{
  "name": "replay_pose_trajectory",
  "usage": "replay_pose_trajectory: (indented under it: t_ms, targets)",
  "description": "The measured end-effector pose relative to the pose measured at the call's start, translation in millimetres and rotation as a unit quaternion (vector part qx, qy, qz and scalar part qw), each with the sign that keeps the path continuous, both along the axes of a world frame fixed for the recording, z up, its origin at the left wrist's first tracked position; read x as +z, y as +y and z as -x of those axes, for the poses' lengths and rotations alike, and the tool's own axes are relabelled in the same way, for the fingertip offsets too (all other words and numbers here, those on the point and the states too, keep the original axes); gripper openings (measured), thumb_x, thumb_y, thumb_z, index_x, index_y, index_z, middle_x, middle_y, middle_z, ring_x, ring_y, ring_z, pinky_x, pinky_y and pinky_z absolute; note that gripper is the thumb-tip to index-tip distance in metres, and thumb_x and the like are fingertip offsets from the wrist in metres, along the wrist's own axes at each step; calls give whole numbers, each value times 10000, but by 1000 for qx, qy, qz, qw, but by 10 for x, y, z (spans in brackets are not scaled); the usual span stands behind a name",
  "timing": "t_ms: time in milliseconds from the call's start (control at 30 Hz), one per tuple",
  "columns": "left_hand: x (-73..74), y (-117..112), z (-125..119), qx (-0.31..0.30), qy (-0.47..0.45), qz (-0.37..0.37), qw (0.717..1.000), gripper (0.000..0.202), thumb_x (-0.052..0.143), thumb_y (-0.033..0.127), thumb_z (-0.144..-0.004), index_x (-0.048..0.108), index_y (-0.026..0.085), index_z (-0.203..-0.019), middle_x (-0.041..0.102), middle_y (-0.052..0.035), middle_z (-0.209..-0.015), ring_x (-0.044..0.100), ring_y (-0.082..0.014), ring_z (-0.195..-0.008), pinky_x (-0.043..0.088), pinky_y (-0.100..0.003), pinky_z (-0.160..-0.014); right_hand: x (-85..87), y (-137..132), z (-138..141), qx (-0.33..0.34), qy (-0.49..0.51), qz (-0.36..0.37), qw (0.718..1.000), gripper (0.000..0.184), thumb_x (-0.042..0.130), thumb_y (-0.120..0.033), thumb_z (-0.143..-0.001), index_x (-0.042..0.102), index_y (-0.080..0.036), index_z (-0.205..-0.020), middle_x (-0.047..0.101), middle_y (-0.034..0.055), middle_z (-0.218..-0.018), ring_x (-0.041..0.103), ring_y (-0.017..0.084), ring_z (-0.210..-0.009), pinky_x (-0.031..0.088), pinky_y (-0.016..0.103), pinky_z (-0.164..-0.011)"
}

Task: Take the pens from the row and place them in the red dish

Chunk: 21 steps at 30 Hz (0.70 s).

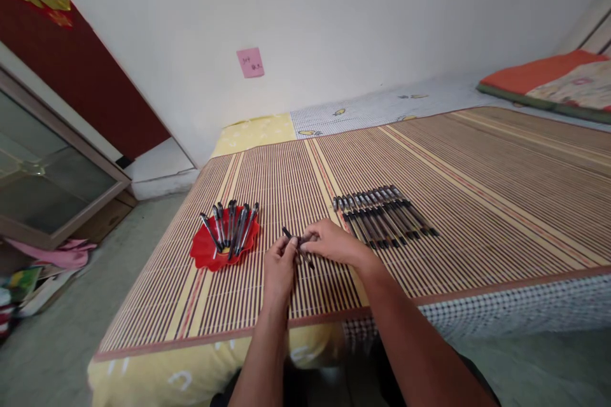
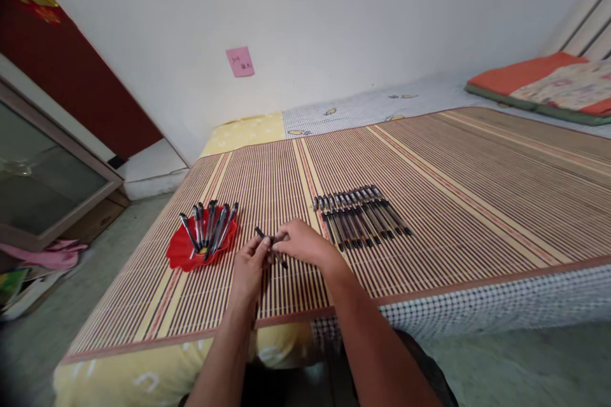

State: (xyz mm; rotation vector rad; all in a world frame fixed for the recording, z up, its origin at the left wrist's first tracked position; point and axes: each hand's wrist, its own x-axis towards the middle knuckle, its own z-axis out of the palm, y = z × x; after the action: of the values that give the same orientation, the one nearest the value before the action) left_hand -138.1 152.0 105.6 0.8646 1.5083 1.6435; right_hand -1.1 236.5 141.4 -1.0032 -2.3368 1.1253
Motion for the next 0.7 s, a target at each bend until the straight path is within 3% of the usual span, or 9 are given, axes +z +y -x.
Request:
replay_pose_trajectory:
  t_ms: [67,167,333,567,700]
  targets:
    - [4,-10,18,9,36,-24,999,236,705,400,-800,690,165,-789,607,-2,-688,513,-108,-595,394,-206,-559,-4,73,-81,-66,-30,-33,997,75,631,-200,-817,690,-154,-805,700,33,-792,622,138,-742,374,212,-629]
    - [26,-25,27,28,69,-42,996,215,659,387,-848,686,175,-826,612,-7,-709,537,-115,-611,409,-206,-569,-18,172,-219,-171,-156,-83,969,83,632,-189,-831,695,-144,-801,719,91,-837,650,178,-777,382,244,-650]
    - [43,-34,-4,29,100,-36,994,210,630,380,-876,684,180,-838,605,-8,-702,535,-117,-597,408,-210,-555,-15,148,-258,-175,-252,-85,948,118,669,-219,-819,706,-120,-871,734,167,-941,692,250,-887,414,283,-702]
    - [2,-32,4,14,110,-23,994,221,630,394,-872,679,178,-876,627,-17,-751,557,-129,-654,434,-217,-597,-43,115,-165,-169,-242,-71,953,70,638,-164,-804,689,-120,-821,724,178,-906,693,241,-830,407,278,-654]
    - [29,-30,-13,6,113,-21,993,188,638,366,-855,663,184,-820,601,8,-706,537,-121,-633,427,-215,-597,-50,139,-123,-161,-95,-55,981,135,637,-180,-785,604,-162,-656,677,78,-713,655,183,-689,386,243,-577]
